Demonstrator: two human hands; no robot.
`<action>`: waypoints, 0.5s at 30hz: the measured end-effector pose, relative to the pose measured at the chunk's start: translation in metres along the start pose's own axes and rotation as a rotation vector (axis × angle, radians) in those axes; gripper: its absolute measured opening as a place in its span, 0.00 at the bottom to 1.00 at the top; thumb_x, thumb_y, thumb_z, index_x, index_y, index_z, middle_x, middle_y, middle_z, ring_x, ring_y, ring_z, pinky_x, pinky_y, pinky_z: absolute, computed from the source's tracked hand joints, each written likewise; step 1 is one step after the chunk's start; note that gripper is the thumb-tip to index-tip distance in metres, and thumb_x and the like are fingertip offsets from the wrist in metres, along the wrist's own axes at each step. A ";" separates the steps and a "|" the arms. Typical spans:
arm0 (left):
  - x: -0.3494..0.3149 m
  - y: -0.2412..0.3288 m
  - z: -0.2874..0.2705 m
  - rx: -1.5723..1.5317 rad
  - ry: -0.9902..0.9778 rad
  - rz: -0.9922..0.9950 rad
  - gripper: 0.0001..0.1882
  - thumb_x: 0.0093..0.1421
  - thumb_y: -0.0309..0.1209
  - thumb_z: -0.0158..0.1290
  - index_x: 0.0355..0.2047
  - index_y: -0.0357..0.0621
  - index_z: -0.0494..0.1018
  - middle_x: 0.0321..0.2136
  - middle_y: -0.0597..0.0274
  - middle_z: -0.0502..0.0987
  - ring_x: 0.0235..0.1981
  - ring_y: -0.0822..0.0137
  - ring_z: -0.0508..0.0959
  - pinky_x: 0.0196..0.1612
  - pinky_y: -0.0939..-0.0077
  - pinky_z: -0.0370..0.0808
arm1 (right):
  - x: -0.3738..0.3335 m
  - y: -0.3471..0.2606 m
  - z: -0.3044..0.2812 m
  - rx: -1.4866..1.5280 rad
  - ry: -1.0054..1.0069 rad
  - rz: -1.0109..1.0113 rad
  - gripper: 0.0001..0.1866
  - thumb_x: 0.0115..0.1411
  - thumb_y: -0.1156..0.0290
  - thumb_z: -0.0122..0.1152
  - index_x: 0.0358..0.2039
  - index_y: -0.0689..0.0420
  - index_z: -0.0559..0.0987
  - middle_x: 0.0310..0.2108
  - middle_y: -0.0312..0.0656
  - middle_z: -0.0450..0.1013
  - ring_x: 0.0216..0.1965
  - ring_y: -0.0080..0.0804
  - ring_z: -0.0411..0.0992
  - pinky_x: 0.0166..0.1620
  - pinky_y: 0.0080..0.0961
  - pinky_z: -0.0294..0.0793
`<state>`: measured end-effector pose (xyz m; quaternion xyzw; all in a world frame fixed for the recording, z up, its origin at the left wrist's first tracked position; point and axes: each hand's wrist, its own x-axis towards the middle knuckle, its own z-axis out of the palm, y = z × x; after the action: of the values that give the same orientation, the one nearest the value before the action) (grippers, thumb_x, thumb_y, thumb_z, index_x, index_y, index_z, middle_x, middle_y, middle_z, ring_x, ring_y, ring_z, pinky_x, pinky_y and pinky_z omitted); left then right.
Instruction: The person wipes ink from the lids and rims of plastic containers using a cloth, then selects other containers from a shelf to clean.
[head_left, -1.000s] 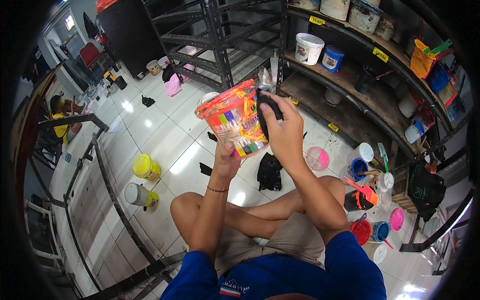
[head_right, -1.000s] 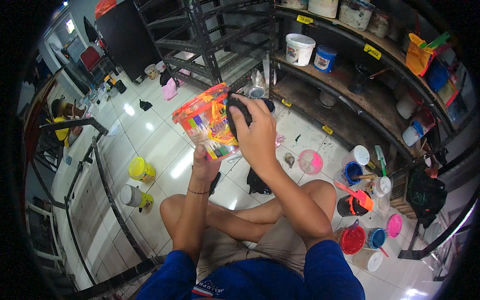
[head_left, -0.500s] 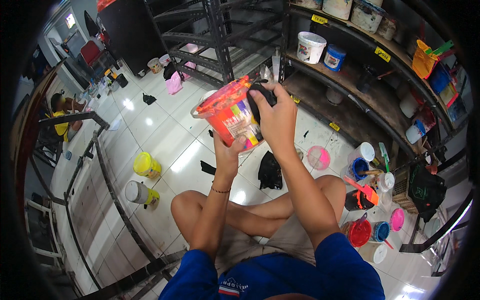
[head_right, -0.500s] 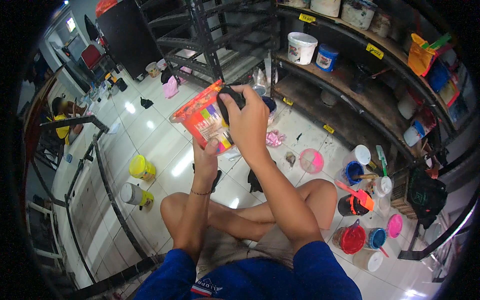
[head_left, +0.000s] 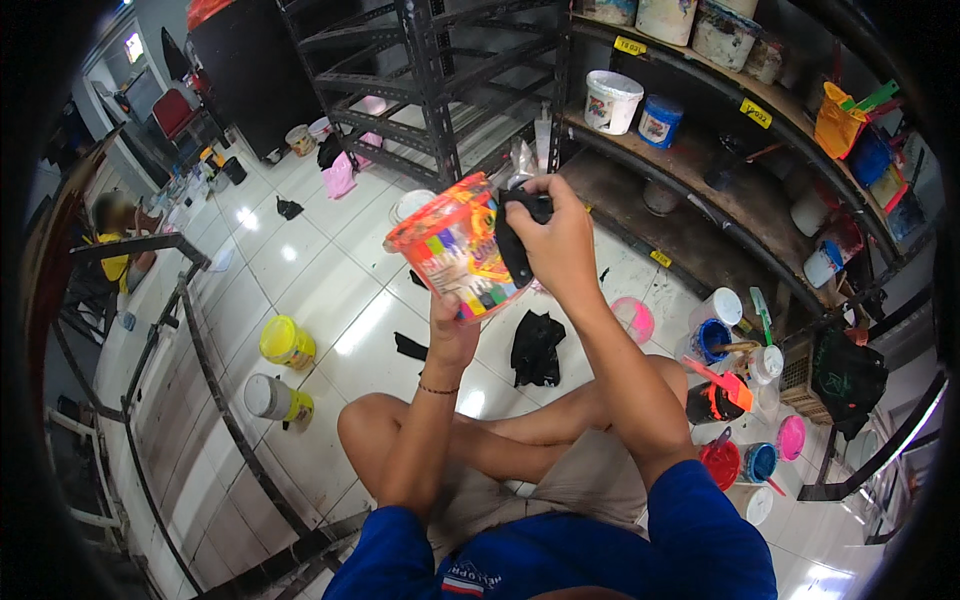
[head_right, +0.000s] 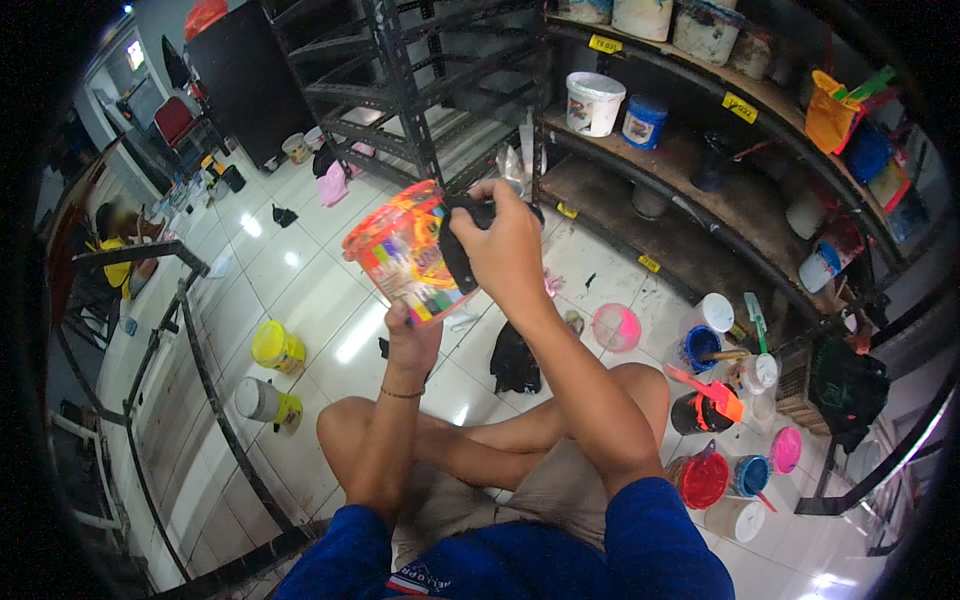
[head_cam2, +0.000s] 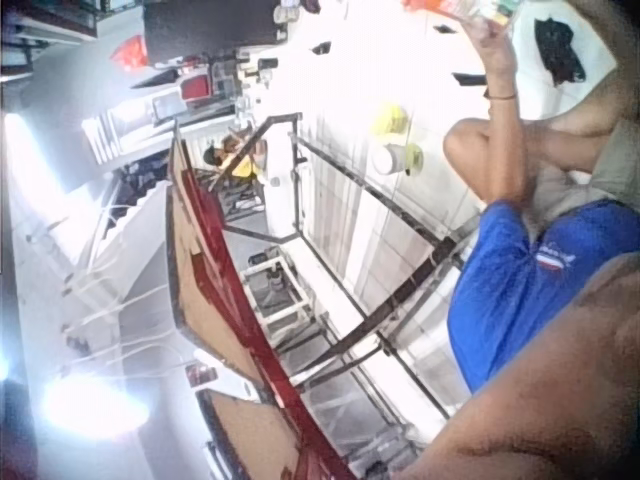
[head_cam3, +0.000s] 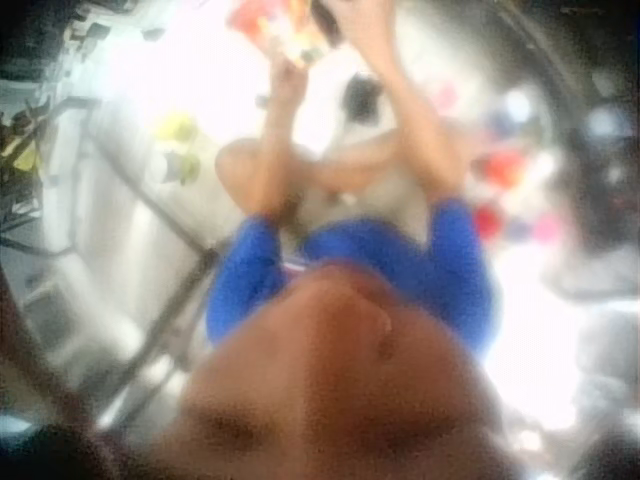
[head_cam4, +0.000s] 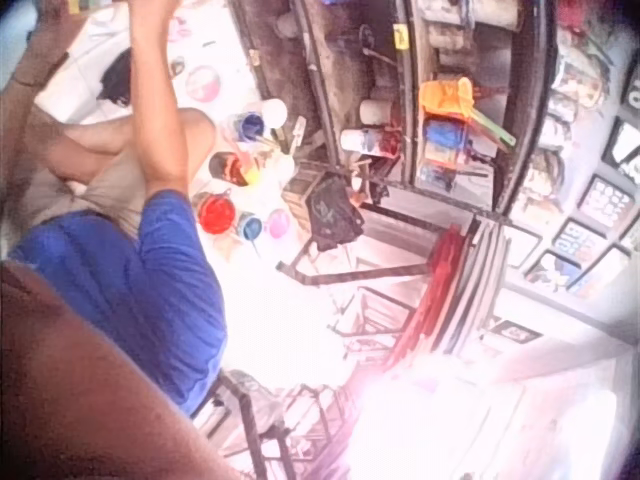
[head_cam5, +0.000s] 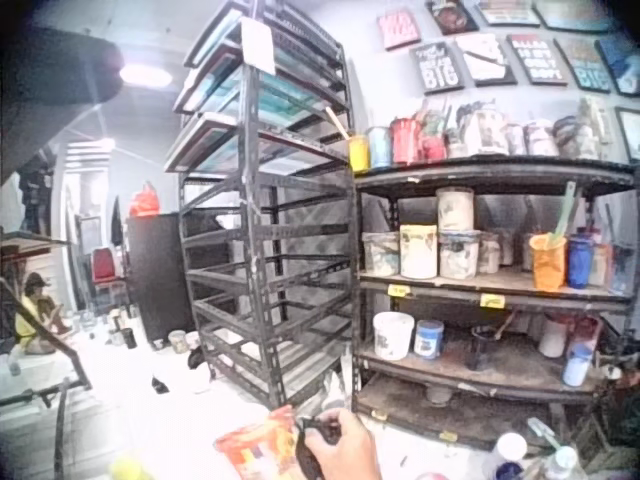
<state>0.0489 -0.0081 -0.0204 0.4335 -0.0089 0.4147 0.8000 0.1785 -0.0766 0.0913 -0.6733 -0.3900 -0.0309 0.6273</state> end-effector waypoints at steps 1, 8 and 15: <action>0.004 0.003 0.001 0.003 -0.017 -0.014 0.47 0.55 0.55 0.56 0.66 0.42 0.51 0.63 0.58 0.61 0.65 0.61 0.61 0.68 0.59 0.55 | 0.005 0.003 -0.004 -0.013 0.025 -0.055 0.14 0.52 0.70 0.65 0.36 0.63 0.75 0.34 0.52 0.75 0.38 0.47 0.75 0.44 0.34 0.72; 0.039 0.017 -0.017 -0.073 -0.108 -0.064 0.46 0.56 0.60 0.55 0.65 0.44 0.55 0.62 0.60 0.64 0.64 0.62 0.63 0.67 0.59 0.57 | 0.002 -0.011 0.017 -0.036 -0.164 -0.447 0.24 0.59 0.65 0.62 0.52 0.66 0.71 0.47 0.53 0.69 0.51 0.48 0.66 0.56 0.35 0.64; 0.019 0.014 -0.054 -0.126 -0.021 -0.116 0.47 0.54 0.52 0.61 0.65 0.41 0.53 0.60 0.57 0.65 0.60 0.61 0.68 0.62 0.61 0.66 | -0.030 0.005 0.039 -0.030 -0.232 -0.385 0.18 0.56 0.74 0.62 0.49 0.60 0.78 0.42 0.47 0.73 0.44 0.42 0.72 0.48 0.31 0.70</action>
<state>0.0332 0.0459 -0.0373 0.3864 -0.0181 0.3618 0.8482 0.1430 -0.0569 0.0628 -0.5948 -0.5805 -0.0782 0.5505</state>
